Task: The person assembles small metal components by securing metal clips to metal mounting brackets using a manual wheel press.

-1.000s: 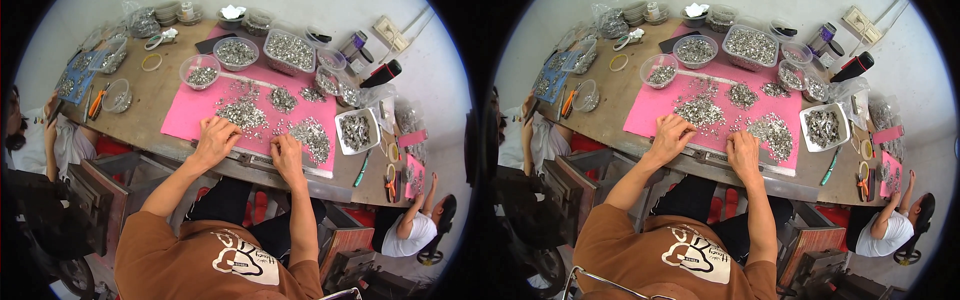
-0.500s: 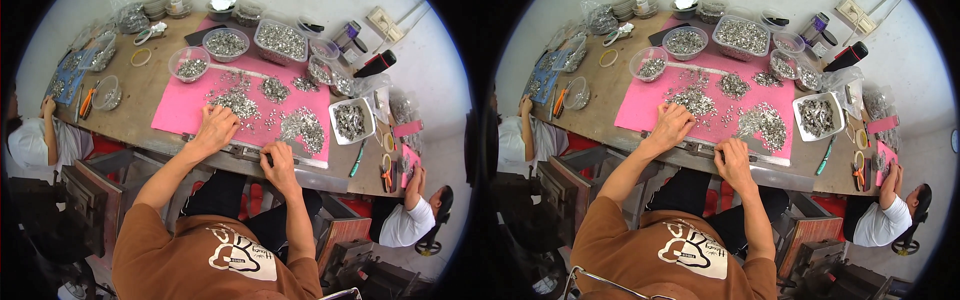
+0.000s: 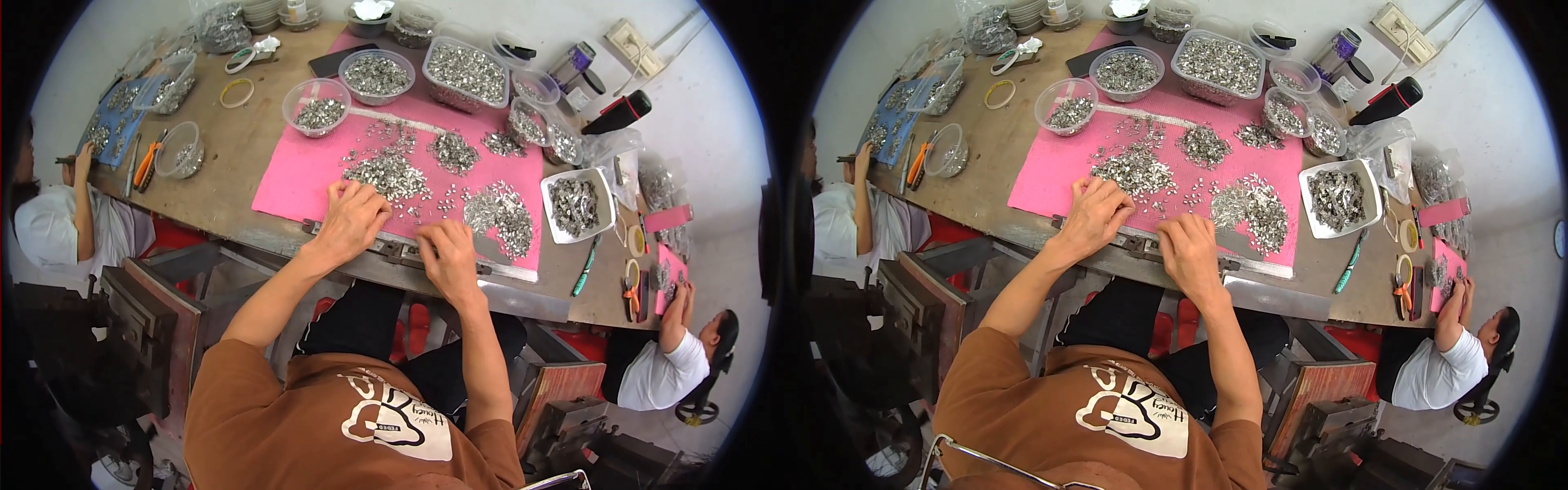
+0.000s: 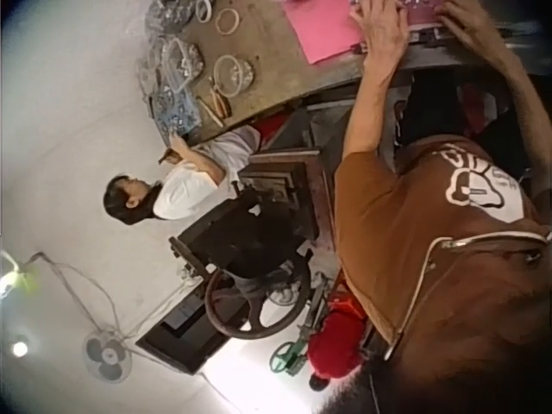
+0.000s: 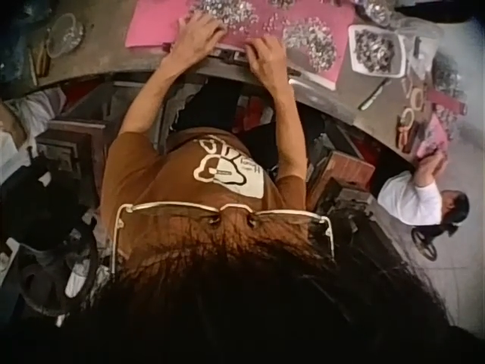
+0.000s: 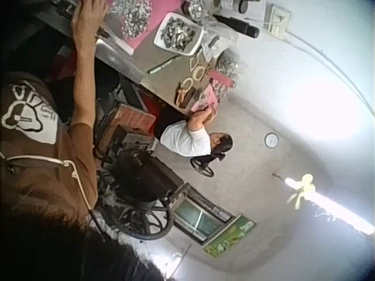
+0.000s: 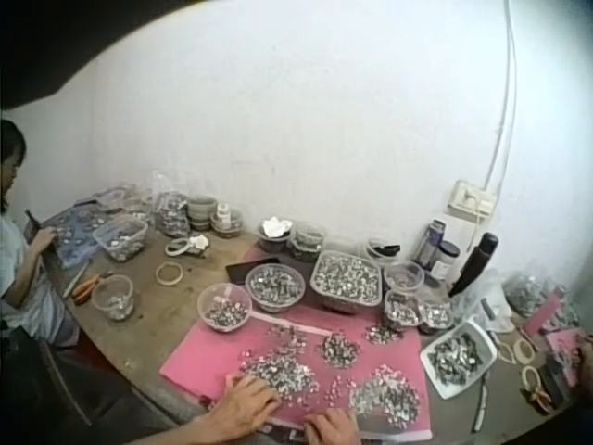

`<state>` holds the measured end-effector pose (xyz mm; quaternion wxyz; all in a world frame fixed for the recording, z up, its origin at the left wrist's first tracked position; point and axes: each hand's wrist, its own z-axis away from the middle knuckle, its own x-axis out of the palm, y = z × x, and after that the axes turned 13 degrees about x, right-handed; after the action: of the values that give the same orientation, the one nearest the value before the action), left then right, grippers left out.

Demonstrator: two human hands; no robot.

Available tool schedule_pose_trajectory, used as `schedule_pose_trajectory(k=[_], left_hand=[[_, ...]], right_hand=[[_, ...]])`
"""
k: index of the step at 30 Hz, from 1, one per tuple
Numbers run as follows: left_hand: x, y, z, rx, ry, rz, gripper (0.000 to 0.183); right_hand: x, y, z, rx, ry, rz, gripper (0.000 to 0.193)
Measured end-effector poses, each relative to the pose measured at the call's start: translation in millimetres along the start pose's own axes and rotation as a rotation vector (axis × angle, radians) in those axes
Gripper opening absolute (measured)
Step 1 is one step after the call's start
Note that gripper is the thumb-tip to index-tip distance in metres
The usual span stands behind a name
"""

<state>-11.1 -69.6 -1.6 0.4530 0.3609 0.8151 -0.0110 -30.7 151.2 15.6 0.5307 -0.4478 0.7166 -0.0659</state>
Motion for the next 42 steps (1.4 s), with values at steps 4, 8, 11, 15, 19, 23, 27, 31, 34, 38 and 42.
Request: schedule_pose_trajectory(k=[4, 8, 11, 15, 19, 23, 27, 31, 34, 38, 42], left_hand=[[3.2, 3.1, -0.5, -0.022, 0.031, -0.012, 0.008], [0.7, 6.2, 3.7, -0.031, 0.015, -0.001, 0.009], [0.9, 13.1, 2.6, -0.053, 0.023, 0.044, 0.009], [5.6, 32.1, -2.0, 0.035, 0.033, 0.134, 0.008], [17.5, 47.0, -2.3, 0.115, 0.025, 0.244, 0.01], [29.0, 52.4, -1.7, 0.151, 0.021, 0.212, 0.011], [33.5, 55.1, -3.7, 0.158, 0.027, 0.187, 0.011], [35.0, 57.1, -3.4, 0.167, 0.046, 0.17, 0.012], [35.0, 57.2, -3.3, 0.16, 0.05, 0.166, 0.013], [35.5, 57.1, -2.6, 0.162, 0.058, 0.152, 0.015], [37.3, 59.3, -2.0, 0.159, 0.065, 0.099, 0.015]], right_hand=[[33.1, 2.9, -19.4, 0.009, 0.038, 0.11, 0.009], [44.8, 5.5, -24.5, 0.029, 0.03, 0.204, 0.009], [34.4, 7.4, -19.9, 0.062, 0.025, 0.192, 0.01], [-0.3, 17.6, -0.4, 0.164, -0.007, 0.002, 0.008], [-23.7, 15.5, 21.8, 0.234, -0.078, -0.112, 0.009], [-21.2, 18.2, 32.3, 0.162, -0.025, -0.105, 0.014], [-20.0, 19.1, 35.8, 0.055, 0.004, -0.017, 0.02], [-22.5, 16.0, 37.1, 0.009, -0.013, 0.071, 0.021], [-25.2, 14.0, 34.3, -0.024, -0.016, 0.08, 0.02], [-21.8, 20.6, 23.0, 0.011, 0.006, -0.02, 0.018], [-7.6, 20.7, -11.1, 0.039, -0.017, -0.049, 0.013]])
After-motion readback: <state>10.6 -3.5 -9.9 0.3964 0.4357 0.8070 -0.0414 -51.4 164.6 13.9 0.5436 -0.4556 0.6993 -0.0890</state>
